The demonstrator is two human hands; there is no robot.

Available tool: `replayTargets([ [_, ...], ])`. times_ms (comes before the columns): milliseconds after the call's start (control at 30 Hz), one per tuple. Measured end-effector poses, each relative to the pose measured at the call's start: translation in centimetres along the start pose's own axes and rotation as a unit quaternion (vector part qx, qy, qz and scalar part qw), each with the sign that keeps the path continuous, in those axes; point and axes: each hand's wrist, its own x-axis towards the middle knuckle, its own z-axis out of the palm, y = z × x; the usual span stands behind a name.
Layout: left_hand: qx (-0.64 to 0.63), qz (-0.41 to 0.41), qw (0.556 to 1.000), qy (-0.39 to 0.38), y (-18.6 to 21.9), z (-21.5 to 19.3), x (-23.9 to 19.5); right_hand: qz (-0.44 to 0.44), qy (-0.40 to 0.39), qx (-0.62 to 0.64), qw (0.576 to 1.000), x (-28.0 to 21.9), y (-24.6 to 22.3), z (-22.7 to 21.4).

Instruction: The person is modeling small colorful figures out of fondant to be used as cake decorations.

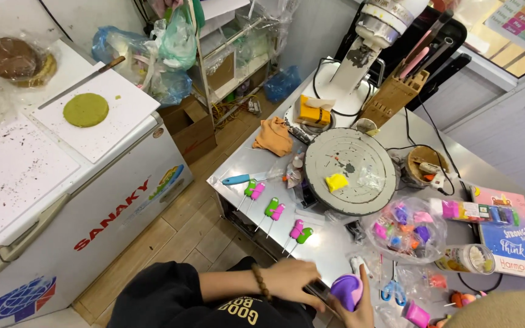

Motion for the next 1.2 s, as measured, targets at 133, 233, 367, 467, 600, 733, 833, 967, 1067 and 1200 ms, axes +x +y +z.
replayTargets([
  [133,0.062,0.161,0.983,0.063,-3.2,2.0,0.4,0.135,-0.096,0.252,0.954,1.6,3.8,1.9],
  [233,0.132,0.364,0.914,0.121,-4.7,3.8,0.8,0.135,-0.133,0.188,0.964,2.5,3.4,2.9],
  [367,0.227,0.343,0.908,0.087,-4.4,4.6,2.5,0.141,-0.19,0.043,0.971,2.3,2.2,3.8],
  [467,0.287,0.272,0.918,-0.02,-5.5,6.7,4.8,0.146,-0.222,-0.057,0.962,1.4,0.8,3.6],
  [600,0.208,0.154,0.961,-0.097,-3.2,3.4,5.0,0.137,-0.262,-0.194,0.935,1.2,-1.4,3.6],
  [733,0.078,0.16,0.978,-0.105,0.4,-1.6,3.4,-0.073,-0.259,-0.385,0.883,1.3,0.0,-5.0],
  [833,-0.135,0.176,0.97,-0.096,3.0,-4.5,1.1,-0.138,-0.265,-0.292,0.909,3.1,3.0,-10.6],
  [967,-0.405,0.111,0.895,-0.15,3.7,-3.8,-0.5,-0.225,-0.271,-0.158,0.923,8.0,9.8,-19.0],
  [1067,-0.512,0.083,0.843,-0.141,3.8,-2.6,-0.7,-0.275,-0.273,-0.056,0.92,9.7,12.8,-21.1],
  [1200,-0.548,0.065,0.828,-0.096,1.6,2.5,1.8,-0.341,-0.272,0.078,0.897,8.4,11.5,-15.5],
])
